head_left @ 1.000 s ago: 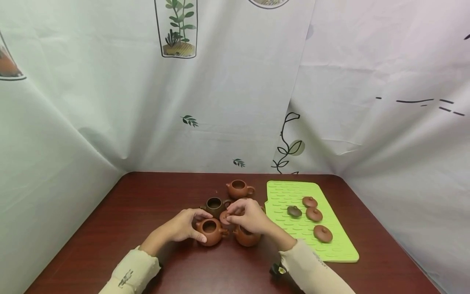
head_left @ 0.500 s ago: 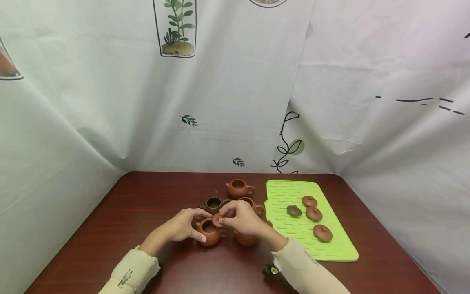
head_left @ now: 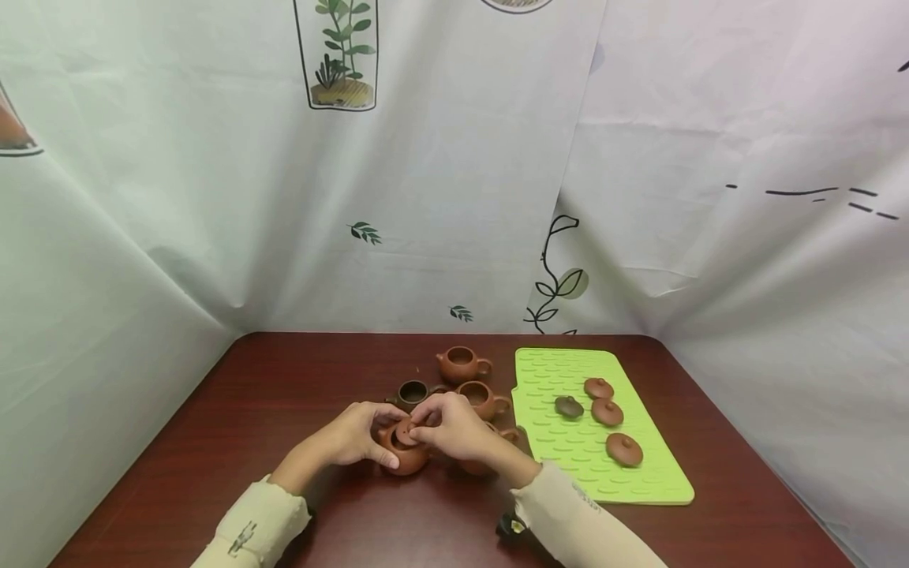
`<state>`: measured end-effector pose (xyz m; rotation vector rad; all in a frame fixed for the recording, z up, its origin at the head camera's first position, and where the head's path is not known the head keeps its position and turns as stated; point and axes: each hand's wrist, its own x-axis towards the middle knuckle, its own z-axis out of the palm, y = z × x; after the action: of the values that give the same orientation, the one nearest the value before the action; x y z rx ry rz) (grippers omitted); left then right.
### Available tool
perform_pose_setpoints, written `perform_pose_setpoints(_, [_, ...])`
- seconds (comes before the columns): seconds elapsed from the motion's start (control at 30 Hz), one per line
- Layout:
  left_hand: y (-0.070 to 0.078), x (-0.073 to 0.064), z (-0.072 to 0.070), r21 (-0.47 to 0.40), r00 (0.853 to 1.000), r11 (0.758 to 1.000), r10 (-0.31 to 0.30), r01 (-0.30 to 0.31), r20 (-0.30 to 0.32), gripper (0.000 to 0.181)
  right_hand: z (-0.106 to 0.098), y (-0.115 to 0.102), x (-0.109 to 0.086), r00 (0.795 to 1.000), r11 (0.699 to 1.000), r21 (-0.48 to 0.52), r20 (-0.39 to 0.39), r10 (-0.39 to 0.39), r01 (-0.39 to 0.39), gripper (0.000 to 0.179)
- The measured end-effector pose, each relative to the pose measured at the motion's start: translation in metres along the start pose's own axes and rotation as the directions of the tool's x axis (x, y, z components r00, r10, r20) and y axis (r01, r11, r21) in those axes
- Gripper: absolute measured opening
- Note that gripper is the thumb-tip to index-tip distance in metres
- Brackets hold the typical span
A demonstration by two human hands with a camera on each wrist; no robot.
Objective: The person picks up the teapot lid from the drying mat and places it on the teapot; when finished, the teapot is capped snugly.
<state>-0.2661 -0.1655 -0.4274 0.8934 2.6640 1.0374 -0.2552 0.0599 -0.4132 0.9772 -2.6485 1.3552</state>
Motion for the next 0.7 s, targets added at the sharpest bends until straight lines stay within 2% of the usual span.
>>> perform_pose_setpoints(0.23, [-0.001,0.000,-0.001,0.000,1.000,1.000,-0.001,0.001,0.001,0.069,0.005,0.000,0.004,1.000,0.999,-0.042,-0.001,-0.020,0.020,0.008])
perform_pose_setpoints(0.47, [-0.003,0.001,0.001,-0.005,1.000,1.000,-0.009,0.009,0.006,0.071,0.010,-0.003,0.006,1.000,0.998,-0.062,-0.001,0.003,-0.003,0.008])
perform_pose_setpoints(0.7, [0.000,0.001,0.000,0.032,1.000,0.999,-0.011,0.011,-0.008,0.070,0.011,0.000,0.005,0.998,0.995,-0.077,-0.009,-0.058,0.057,0.007])
